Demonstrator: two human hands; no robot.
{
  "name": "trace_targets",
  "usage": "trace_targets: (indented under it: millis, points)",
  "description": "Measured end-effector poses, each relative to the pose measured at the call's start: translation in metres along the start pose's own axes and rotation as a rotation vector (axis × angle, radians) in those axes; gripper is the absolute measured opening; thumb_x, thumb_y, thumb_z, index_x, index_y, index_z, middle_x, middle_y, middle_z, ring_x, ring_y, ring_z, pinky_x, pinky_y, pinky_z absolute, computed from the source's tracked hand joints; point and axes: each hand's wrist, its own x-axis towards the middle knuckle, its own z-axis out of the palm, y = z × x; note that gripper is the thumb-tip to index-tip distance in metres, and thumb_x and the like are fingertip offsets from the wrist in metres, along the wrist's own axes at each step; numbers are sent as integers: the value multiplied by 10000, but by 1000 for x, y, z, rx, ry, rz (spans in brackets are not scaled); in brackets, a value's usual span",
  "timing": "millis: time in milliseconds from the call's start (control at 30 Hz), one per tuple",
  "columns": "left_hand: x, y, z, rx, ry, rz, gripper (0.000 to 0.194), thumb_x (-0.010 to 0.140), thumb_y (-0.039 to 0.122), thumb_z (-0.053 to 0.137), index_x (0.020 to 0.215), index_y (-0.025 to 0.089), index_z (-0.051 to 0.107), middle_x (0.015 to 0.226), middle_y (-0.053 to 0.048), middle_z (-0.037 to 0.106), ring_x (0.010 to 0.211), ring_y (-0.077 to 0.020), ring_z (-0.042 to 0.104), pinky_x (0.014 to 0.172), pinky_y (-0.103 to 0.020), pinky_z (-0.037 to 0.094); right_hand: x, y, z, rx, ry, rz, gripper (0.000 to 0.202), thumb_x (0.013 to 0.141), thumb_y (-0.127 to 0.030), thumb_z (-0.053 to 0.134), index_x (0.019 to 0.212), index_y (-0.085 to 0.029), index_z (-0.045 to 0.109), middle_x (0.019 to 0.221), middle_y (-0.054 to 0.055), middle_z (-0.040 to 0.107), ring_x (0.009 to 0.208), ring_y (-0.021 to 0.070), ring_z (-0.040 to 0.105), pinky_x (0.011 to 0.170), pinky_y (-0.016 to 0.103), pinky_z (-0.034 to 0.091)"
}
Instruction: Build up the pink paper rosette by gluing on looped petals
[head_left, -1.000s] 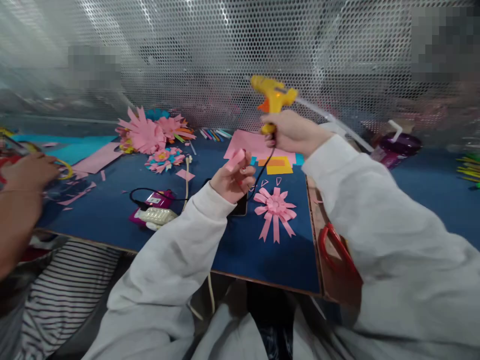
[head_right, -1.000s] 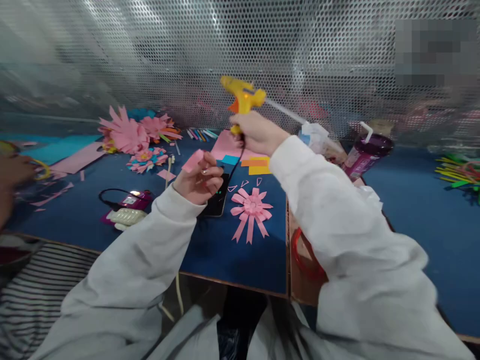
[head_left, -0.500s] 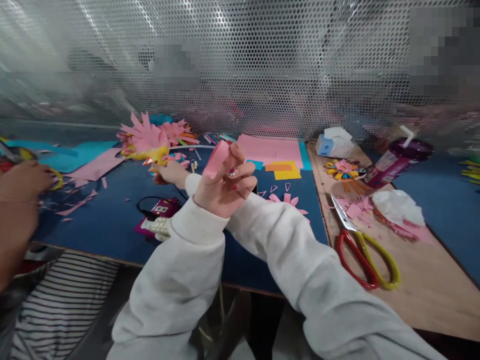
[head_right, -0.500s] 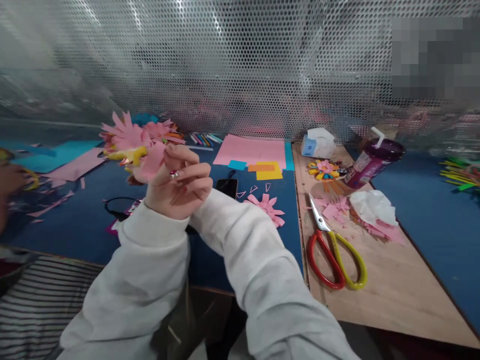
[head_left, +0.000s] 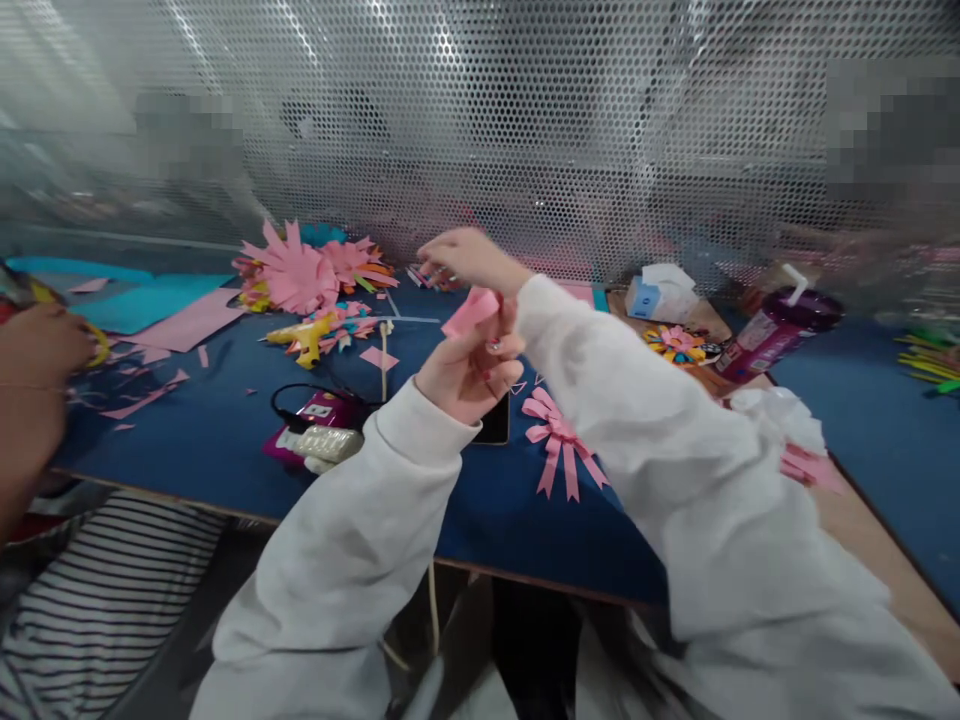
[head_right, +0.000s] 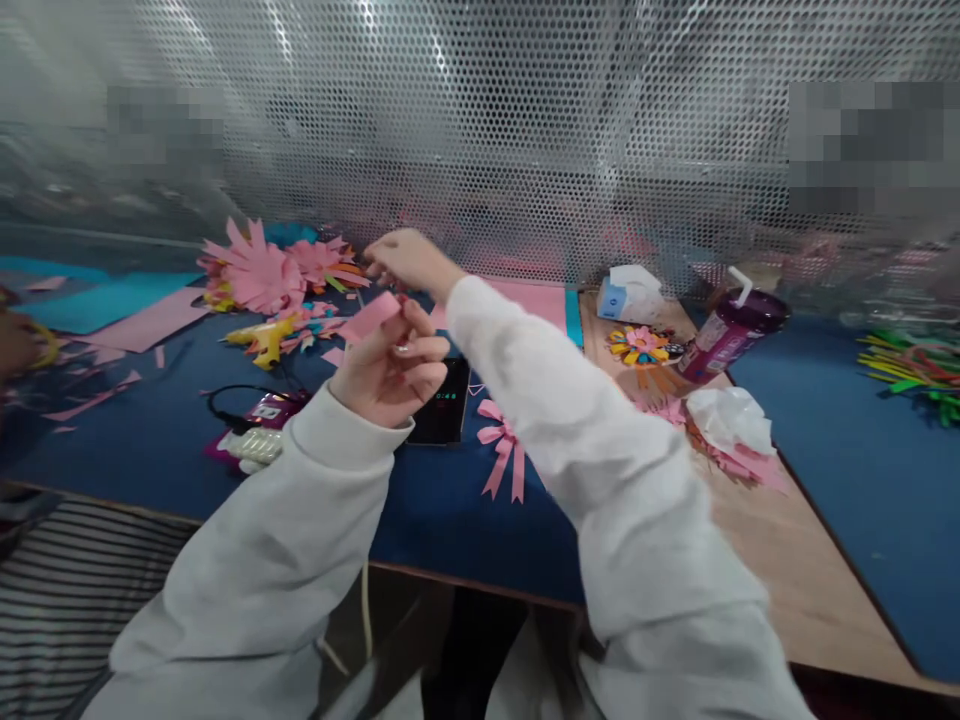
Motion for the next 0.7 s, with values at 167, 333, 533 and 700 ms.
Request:
trace_targets:
  millis: [167,333,533,700]
  points:
    - [8,-27,-9,43,-34,-229,176,843,145,548,756,221,682,917,33,681,514,-17,466,392,-141,306,-74,-17,-66,-121,85,-270,249,930,-307,423,944,-163,625,891,41,666,776,119,624,744,284,515]
    - [15,-57,-11,127,21,-355,75,811,213,617,799,210,692,899,14,667,554,-24,502,455,-156,362,-173,-4,-77,-453,24,-331,352,731,-364,698,1056,-251,626,1055,18,669,977,178,609,875,337,489]
    - [21,-86,-14,183,-31,-467,93,737,261,703,773,178,682,792,-14,651,664,-87,568,549,-187,420,-215,30,-58,-632,161,-410,114,845,-251,576,937,-239,643,925,40,685,904,175,626,808,343,507]
    - [25,-82,-17,468,-152,-399,229,720,253,686,937,182,697,1002,-66,676,768,-131,604,651,-241,460,-228,42,-74,-721,323,-382,118,850,-254,564,939,-254,641,920,54,689,914,197,629,828,380,507]
